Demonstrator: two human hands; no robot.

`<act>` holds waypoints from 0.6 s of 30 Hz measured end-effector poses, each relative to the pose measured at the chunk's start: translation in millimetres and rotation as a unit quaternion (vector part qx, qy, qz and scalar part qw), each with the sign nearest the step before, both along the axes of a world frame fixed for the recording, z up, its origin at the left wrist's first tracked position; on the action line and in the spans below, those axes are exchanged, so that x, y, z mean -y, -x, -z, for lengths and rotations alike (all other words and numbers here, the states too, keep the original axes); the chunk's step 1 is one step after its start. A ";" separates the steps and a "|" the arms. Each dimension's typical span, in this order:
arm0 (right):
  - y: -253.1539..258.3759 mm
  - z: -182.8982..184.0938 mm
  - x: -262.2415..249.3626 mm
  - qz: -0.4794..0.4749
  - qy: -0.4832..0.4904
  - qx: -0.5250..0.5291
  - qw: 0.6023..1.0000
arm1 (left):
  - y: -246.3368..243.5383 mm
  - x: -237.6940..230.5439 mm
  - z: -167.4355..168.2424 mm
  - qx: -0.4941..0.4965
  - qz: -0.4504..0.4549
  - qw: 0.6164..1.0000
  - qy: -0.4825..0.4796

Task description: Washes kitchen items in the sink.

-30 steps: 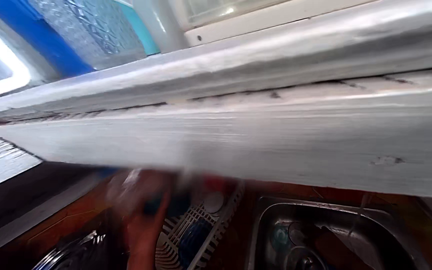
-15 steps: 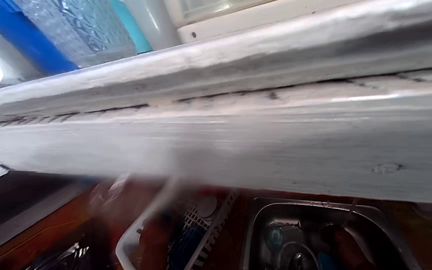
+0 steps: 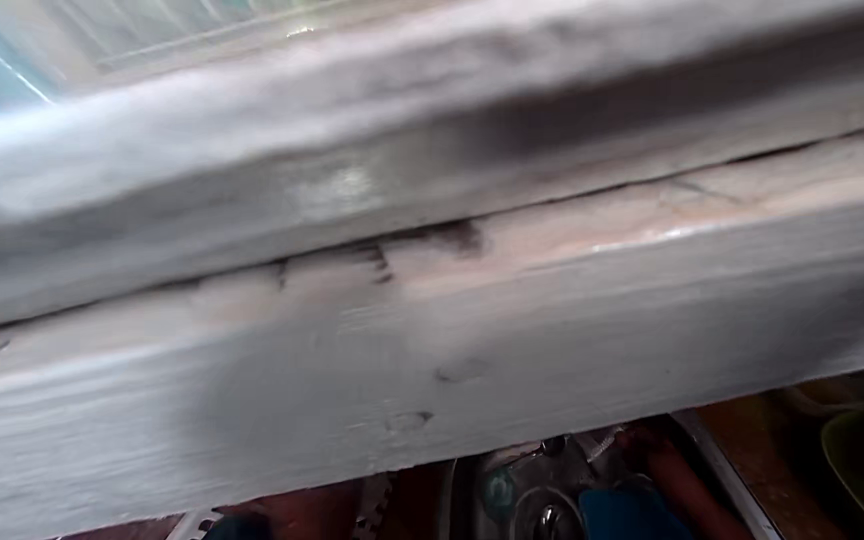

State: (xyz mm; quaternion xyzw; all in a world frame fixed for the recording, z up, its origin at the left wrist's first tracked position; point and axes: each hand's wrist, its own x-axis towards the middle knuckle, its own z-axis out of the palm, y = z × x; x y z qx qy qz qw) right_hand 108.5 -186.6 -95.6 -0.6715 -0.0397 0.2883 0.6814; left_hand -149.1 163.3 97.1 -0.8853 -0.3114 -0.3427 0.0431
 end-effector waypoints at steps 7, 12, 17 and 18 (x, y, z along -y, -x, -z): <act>10.1 -10.3 -9.8 0.064 -0.097 -0.303 0.946 | -122.3 128.3 73.6 -0.246 0.295 0.861 0.333; 7.9 -24.0 -2.5 0.123 -0.127 -0.363 0.915 | -171.1 171.2 146.2 -0.223 0.372 0.780 0.451; 11.4 -44.3 7.3 -0.027 -0.076 -0.168 0.982 | -204.3 187.8 160.0 -0.079 0.265 0.724 0.632; 11.7 -44.0 8.4 -0.093 -0.019 -0.059 0.994 | -208.8 189.7 156.5 -0.061 0.201 0.673 0.709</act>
